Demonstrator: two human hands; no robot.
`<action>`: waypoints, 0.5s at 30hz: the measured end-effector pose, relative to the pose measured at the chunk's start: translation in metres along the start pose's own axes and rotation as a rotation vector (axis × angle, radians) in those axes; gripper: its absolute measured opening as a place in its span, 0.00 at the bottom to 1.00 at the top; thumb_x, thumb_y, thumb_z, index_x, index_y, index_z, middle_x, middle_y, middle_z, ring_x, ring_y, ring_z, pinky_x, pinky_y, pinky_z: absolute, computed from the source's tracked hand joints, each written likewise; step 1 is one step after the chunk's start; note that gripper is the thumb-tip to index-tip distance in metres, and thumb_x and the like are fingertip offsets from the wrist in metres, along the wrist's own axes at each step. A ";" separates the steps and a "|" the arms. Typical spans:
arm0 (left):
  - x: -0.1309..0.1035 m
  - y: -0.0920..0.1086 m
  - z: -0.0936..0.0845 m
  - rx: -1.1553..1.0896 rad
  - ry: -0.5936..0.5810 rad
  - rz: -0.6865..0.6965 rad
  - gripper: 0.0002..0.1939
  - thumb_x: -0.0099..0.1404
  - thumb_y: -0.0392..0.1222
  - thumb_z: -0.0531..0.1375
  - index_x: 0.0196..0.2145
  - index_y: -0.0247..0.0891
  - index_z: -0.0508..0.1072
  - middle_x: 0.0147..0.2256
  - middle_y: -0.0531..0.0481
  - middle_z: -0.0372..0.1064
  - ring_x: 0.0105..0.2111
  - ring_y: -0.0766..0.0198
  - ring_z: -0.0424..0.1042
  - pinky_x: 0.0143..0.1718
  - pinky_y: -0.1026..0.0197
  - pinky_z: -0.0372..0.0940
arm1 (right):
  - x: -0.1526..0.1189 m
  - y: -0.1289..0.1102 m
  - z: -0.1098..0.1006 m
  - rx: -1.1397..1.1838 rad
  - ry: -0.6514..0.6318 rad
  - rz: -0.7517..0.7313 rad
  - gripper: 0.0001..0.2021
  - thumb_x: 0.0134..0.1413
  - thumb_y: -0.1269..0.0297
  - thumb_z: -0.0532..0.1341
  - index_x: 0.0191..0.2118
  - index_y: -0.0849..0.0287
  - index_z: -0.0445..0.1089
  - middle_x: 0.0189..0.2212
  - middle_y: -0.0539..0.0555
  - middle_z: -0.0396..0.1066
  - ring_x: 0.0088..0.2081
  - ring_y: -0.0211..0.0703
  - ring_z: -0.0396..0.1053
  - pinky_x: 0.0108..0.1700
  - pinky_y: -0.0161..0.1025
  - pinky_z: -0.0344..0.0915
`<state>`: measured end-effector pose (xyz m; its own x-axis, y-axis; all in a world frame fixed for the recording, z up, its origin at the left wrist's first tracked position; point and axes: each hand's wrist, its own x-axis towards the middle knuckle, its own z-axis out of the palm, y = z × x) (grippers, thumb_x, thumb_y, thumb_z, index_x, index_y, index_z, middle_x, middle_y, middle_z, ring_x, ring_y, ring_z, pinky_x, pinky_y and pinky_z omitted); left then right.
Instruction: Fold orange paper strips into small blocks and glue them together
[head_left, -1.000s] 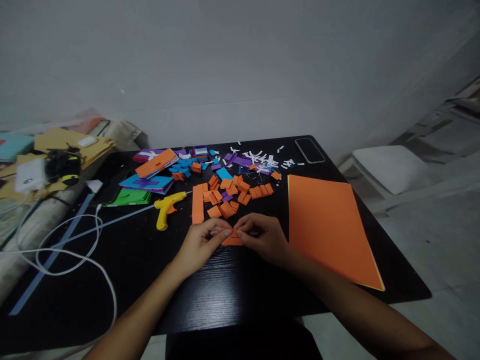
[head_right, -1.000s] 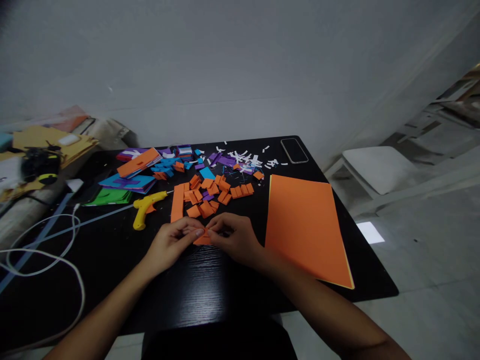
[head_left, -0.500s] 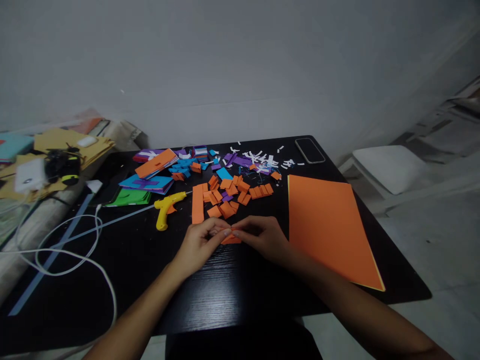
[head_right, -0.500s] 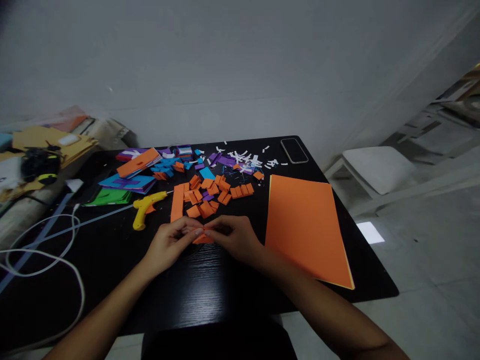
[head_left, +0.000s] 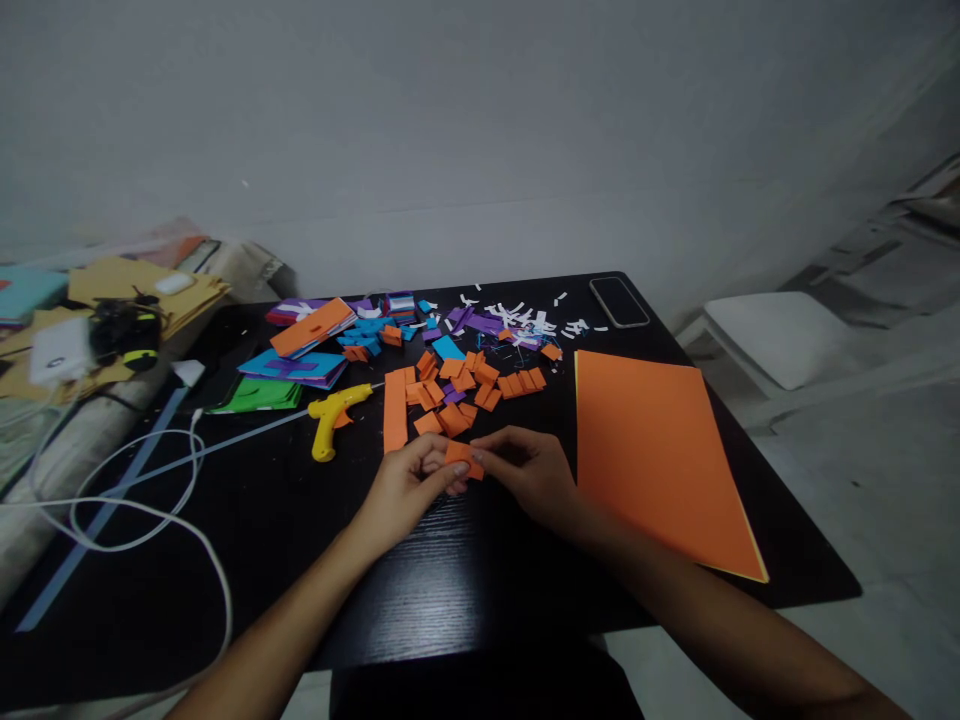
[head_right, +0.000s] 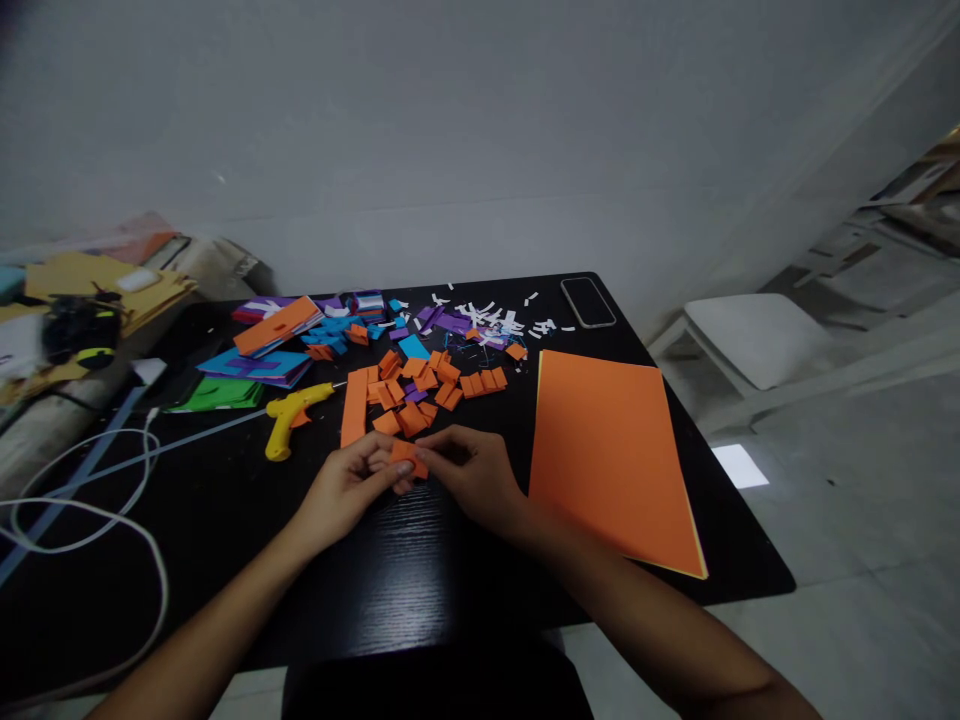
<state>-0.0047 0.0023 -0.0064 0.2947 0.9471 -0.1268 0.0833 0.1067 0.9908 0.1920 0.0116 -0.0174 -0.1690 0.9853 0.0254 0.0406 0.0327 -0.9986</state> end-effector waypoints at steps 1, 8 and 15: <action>0.000 -0.001 0.000 -0.011 0.002 -0.003 0.13 0.65 0.48 0.67 0.39 0.33 0.75 0.30 0.48 0.78 0.30 0.65 0.77 0.35 0.63 0.71 | 0.000 0.000 0.000 0.011 -0.001 0.010 0.07 0.53 0.59 0.72 0.36 0.55 0.82 0.31 0.52 0.82 0.34 0.45 0.80 0.38 0.40 0.74; 0.001 -0.002 0.000 -0.057 0.003 -0.043 0.13 0.63 0.47 0.69 0.40 0.33 0.78 0.31 0.47 0.80 0.30 0.64 0.77 0.35 0.63 0.72 | 0.002 -0.002 -0.003 0.016 -0.034 0.013 0.06 0.54 0.59 0.71 0.36 0.55 0.81 0.32 0.52 0.82 0.35 0.45 0.79 0.40 0.41 0.73; 0.001 -0.001 -0.001 -0.016 0.006 -0.058 0.12 0.63 0.47 0.69 0.38 0.34 0.79 0.30 0.48 0.80 0.29 0.65 0.77 0.34 0.64 0.71 | 0.007 -0.007 -0.007 -0.012 -0.133 0.001 0.08 0.57 0.59 0.68 0.38 0.58 0.79 0.33 0.52 0.81 0.35 0.43 0.78 0.39 0.39 0.72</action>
<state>-0.0057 0.0036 -0.0078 0.2845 0.9409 -0.1836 0.0849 0.1660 0.9825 0.1975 0.0194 -0.0101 -0.2980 0.9544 0.0175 0.0524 0.0346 -0.9980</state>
